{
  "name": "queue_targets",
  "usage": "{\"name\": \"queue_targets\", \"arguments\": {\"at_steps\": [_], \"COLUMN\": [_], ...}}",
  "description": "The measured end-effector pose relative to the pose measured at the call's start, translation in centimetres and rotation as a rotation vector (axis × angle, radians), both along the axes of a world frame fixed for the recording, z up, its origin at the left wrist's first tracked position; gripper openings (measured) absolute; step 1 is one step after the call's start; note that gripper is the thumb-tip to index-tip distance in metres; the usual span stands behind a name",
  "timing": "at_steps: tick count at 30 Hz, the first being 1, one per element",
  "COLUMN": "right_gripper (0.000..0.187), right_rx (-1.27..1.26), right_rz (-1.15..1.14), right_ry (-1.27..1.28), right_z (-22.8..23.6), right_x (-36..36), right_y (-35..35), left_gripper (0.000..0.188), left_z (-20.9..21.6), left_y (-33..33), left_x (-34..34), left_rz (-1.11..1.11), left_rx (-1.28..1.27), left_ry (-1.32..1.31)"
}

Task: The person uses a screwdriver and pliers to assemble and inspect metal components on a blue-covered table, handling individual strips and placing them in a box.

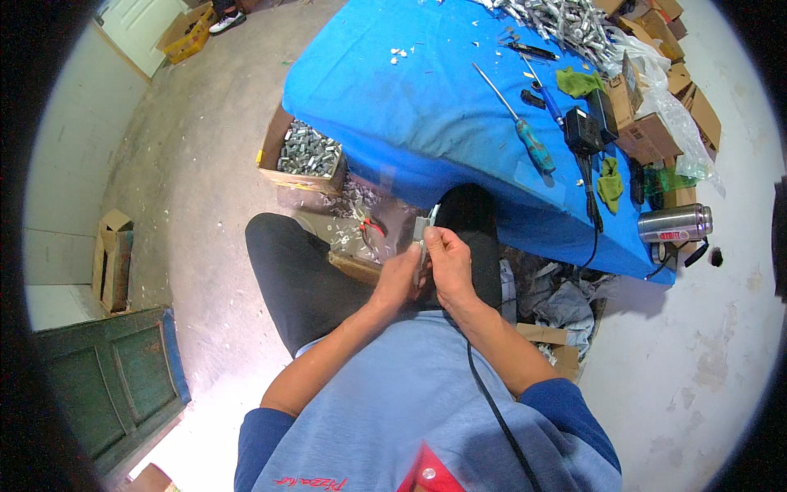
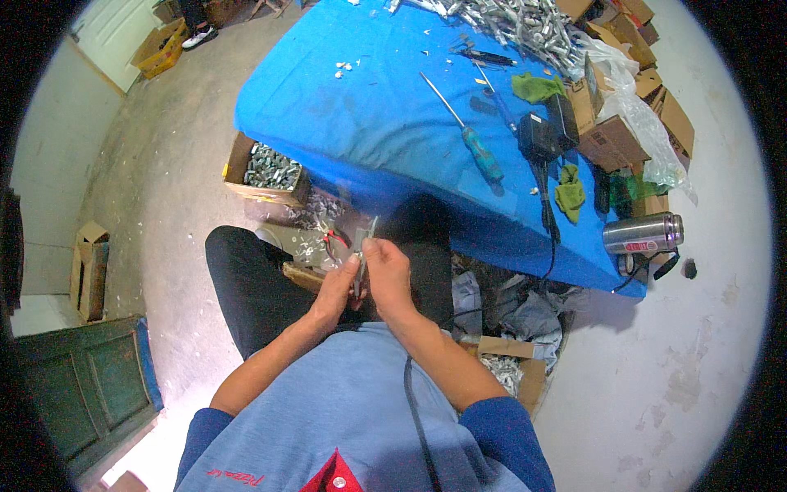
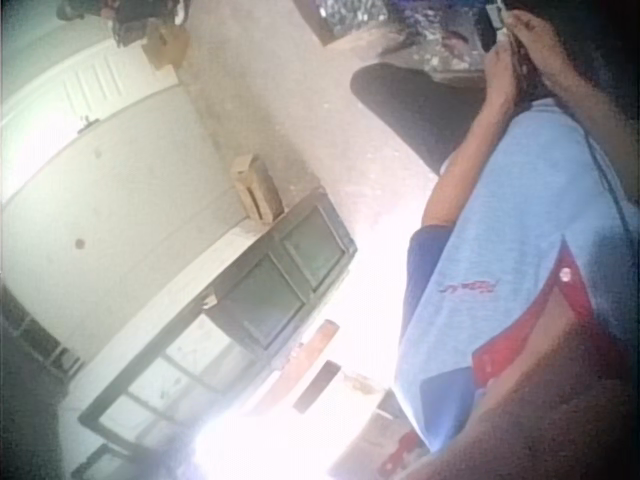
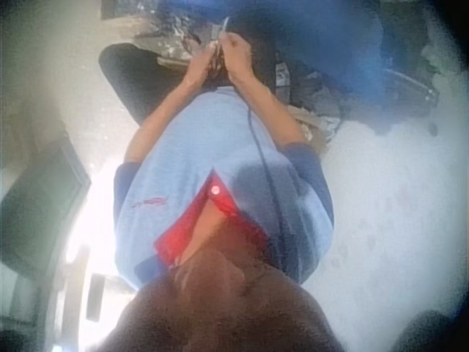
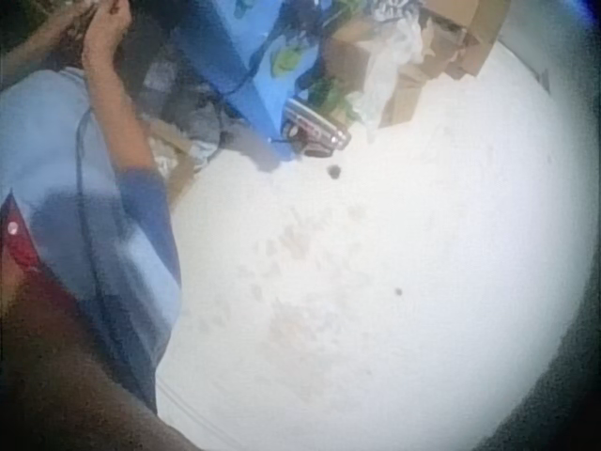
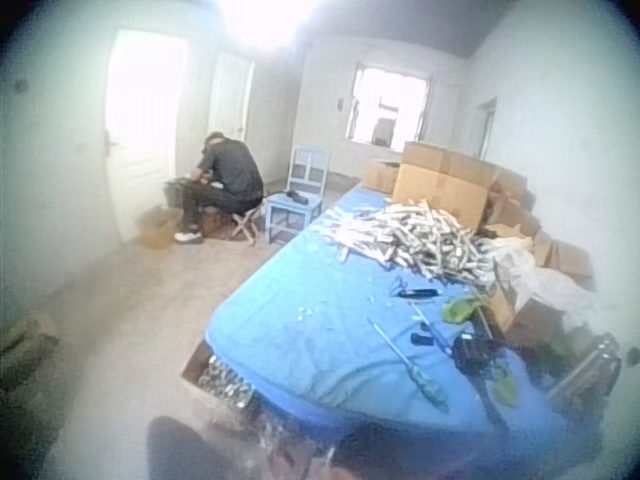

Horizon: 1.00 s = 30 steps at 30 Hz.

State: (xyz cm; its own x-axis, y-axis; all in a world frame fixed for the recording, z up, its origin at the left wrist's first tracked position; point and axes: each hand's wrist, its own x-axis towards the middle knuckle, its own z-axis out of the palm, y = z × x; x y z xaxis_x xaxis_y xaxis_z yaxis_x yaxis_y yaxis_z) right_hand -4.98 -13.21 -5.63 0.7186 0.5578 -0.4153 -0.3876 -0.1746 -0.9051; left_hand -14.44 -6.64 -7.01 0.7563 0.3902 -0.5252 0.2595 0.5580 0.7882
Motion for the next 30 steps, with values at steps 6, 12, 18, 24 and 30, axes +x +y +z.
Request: {"name": "queue_targets", "arguments": {"at_steps": [6, 12, 18, 24, 30], "right_gripper": [0.029, 0.033, 0.028, 0.026, 0.030], "right_rx": [-0.078, -0.110, -0.024, 0.039, -0.127], "right_rz": [0.152, 0.226, 0.313, 0.268, 0.166], "right_ry": [-0.102, -0.227, -0.279, -0.316, -0.400], "right_z": [-0.1, -0.4, -1.4, -0.5, 0.9], "right_x": [-0.4, 1.3, 2.2, 2.5, 2.4], "right_y": [-0.3, 0.4, -0.2, -0.7, -0.2], "left_gripper": [0.055, 0.062, 0.061, 0.054, 0.052], "left_z": [-0.9, 0.3, -0.2, 0.3, 0.7], "left_y": [-0.4, -1.0, -1.3, -0.8, -0.4], "left_x": [-0.2, 0.3, 0.2, 0.2, 0.2], "left_rz": [0.098, 0.129, 0.088, 0.023, 0.069], "left_rx": [-0.173, 0.036, 0.115, -0.150, -0.472], "left_ry": [-0.043, 0.018, 0.036, -0.018, -0.023]}}
